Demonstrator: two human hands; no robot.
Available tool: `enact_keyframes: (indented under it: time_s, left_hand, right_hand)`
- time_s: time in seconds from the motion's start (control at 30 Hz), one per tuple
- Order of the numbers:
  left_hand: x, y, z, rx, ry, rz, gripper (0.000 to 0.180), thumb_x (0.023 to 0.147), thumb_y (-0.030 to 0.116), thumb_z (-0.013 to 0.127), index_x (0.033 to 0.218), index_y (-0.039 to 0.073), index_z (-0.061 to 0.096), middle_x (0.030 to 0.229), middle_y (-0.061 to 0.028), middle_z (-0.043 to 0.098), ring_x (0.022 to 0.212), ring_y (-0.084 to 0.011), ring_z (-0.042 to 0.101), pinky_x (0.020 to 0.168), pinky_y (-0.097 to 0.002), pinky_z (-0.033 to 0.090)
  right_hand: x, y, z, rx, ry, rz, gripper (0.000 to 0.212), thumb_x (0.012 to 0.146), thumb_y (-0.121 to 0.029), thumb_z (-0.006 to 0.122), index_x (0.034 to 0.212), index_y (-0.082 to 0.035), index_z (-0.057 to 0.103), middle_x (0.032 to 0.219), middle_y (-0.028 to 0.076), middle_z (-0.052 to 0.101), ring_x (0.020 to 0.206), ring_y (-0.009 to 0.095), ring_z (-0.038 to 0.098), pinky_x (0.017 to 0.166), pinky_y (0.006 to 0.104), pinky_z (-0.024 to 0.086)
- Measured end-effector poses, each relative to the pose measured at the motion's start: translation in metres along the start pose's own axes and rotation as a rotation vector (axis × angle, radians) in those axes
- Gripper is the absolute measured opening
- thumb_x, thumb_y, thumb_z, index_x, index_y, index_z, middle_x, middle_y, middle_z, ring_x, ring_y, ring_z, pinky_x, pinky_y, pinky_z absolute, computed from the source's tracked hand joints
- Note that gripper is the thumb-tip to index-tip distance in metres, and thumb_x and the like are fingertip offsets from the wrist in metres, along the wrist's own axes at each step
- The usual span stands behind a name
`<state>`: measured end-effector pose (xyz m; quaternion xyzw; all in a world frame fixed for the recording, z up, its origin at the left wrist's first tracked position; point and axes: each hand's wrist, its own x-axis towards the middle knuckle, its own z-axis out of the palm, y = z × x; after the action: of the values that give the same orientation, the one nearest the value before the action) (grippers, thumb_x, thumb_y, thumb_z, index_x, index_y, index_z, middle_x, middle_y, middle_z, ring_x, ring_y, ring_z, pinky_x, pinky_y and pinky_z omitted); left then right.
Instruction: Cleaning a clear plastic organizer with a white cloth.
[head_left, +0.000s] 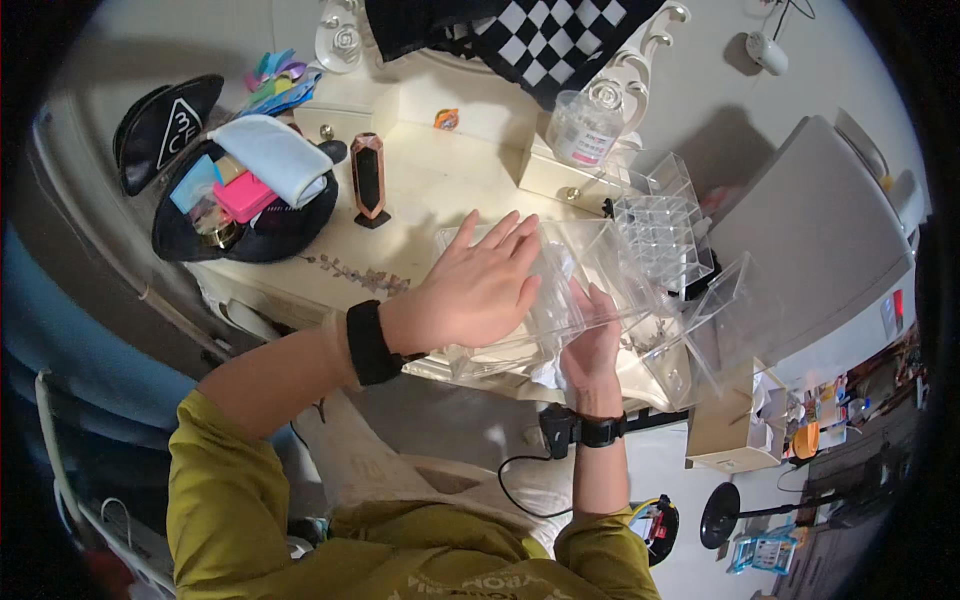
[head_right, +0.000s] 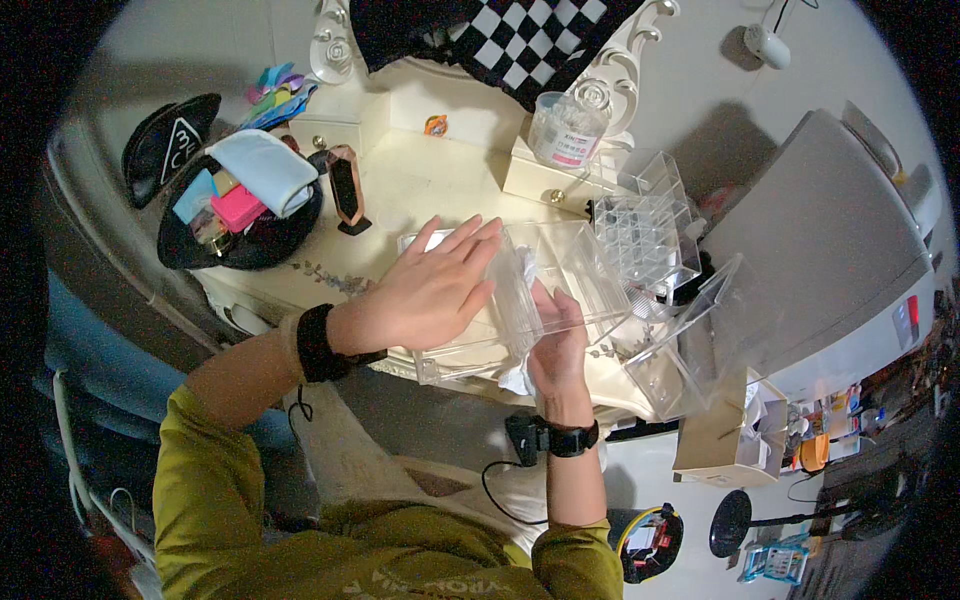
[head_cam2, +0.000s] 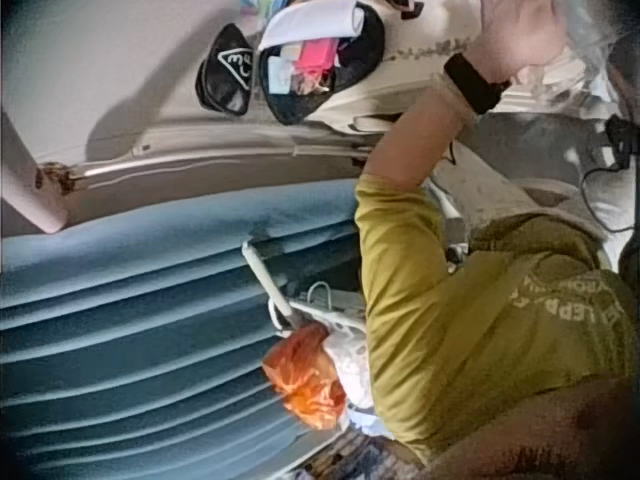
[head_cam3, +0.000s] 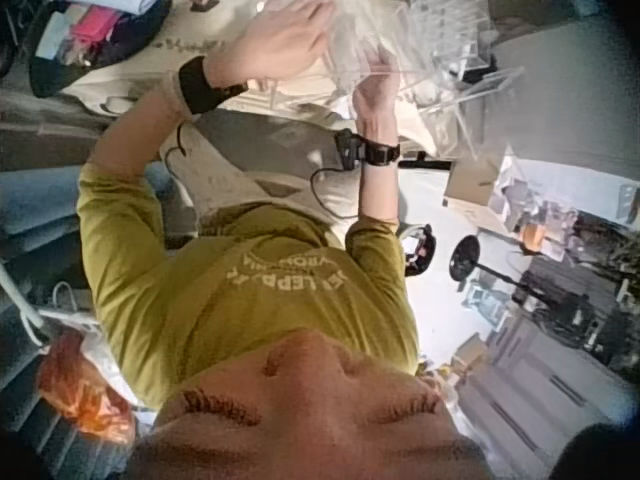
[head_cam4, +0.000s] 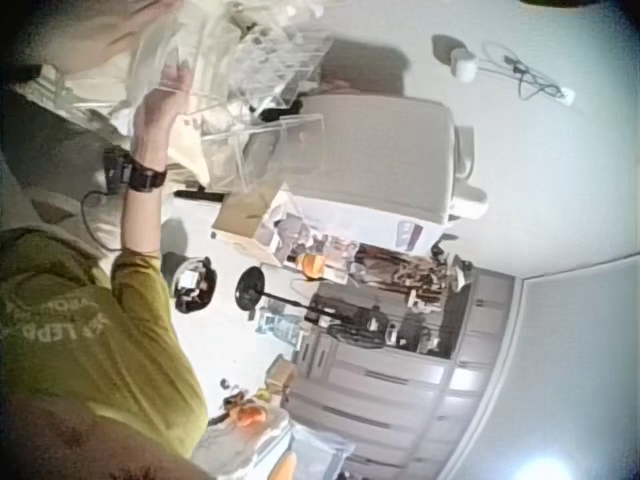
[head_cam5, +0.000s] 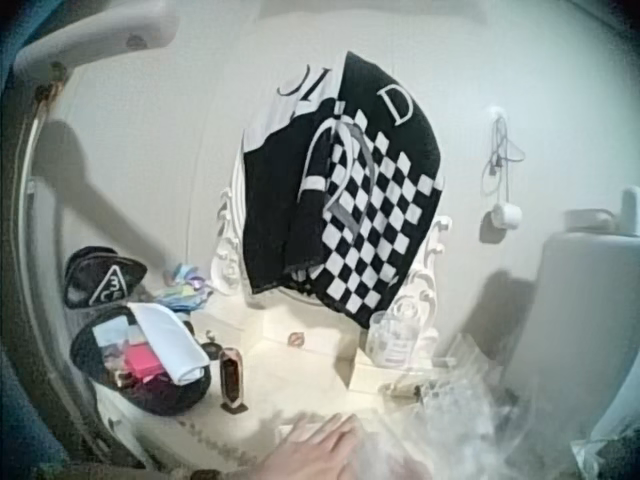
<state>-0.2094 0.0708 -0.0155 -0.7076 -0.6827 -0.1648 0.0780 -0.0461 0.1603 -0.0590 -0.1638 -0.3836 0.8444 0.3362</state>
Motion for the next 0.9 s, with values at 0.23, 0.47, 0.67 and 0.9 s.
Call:
enact_keyframes:
  time_s: [0.23, 0.47, 0.67, 0.9]
  left_hand:
    - [0.002, 0.003, -0.001, -0.006, 0.005, -0.035, 0.051, 0.096, 0.026, 0.033, 0.137, -0.005, 0.030, 0.147, -0.0158, 0.030, 0.140, -0.0292, 0.023, 0.112, -0.0520, 0.016]
    - [0.002, -0.001, 0.002, -0.022, 0.013, -0.019, 0.052, 0.097, 0.027, 0.033, 0.137, -0.006, 0.029, 0.147, -0.0173, 0.030, 0.139, -0.0299, 0.023, 0.112, -0.0512, 0.016]
    - [0.001, 0.000, -0.002, -0.032, -0.012, -0.007, 0.054, 0.097, 0.028, 0.031, 0.138, -0.007, 0.028, 0.148, -0.0196, 0.028, 0.139, -0.0305, 0.023, 0.113, -0.0496, 0.015]
    - [0.003, 0.000, -0.001, -0.023, -0.042, -0.007, 0.055, 0.098, 0.029, 0.026, 0.139, -0.007, 0.026, 0.148, -0.0195, 0.027, 0.140, -0.0296, 0.022, 0.114, -0.0480, 0.015]
  right_hand:
    - [-0.048, 0.002, -0.009, -0.089, 0.036, -0.034, 0.035, 0.090, -0.030, 0.047, 0.110, -0.003, 0.056, 0.118, 0.009, 0.057, 0.115, 0.022, 0.049, 0.103, 0.0335, 0.032]
    - [-0.091, 0.027, -0.020, -0.175, 0.348, -0.182, 0.043, 0.085, 0.000, 0.045, 0.128, 0.003, 0.048, 0.123, 0.012, 0.054, 0.109, 0.019, 0.053, 0.095, 0.0319, 0.041]
    - [-0.096, 0.055, -0.030, -1.467, 0.195, -1.373, 0.028, 0.076, -0.006, 0.065, 0.104, -0.004, 0.063, 0.111, 0.014, 0.058, 0.097, 0.028, 0.054, 0.085, 0.0410, 0.042]
    - [-0.061, 0.027, -0.009, -2.541, -0.106, -0.845, 0.043, 0.080, -0.010, 0.052, 0.122, 0.002, 0.054, 0.139, 0.018, 0.042, 0.131, 0.035, 0.036, 0.109, 0.0433, 0.027]
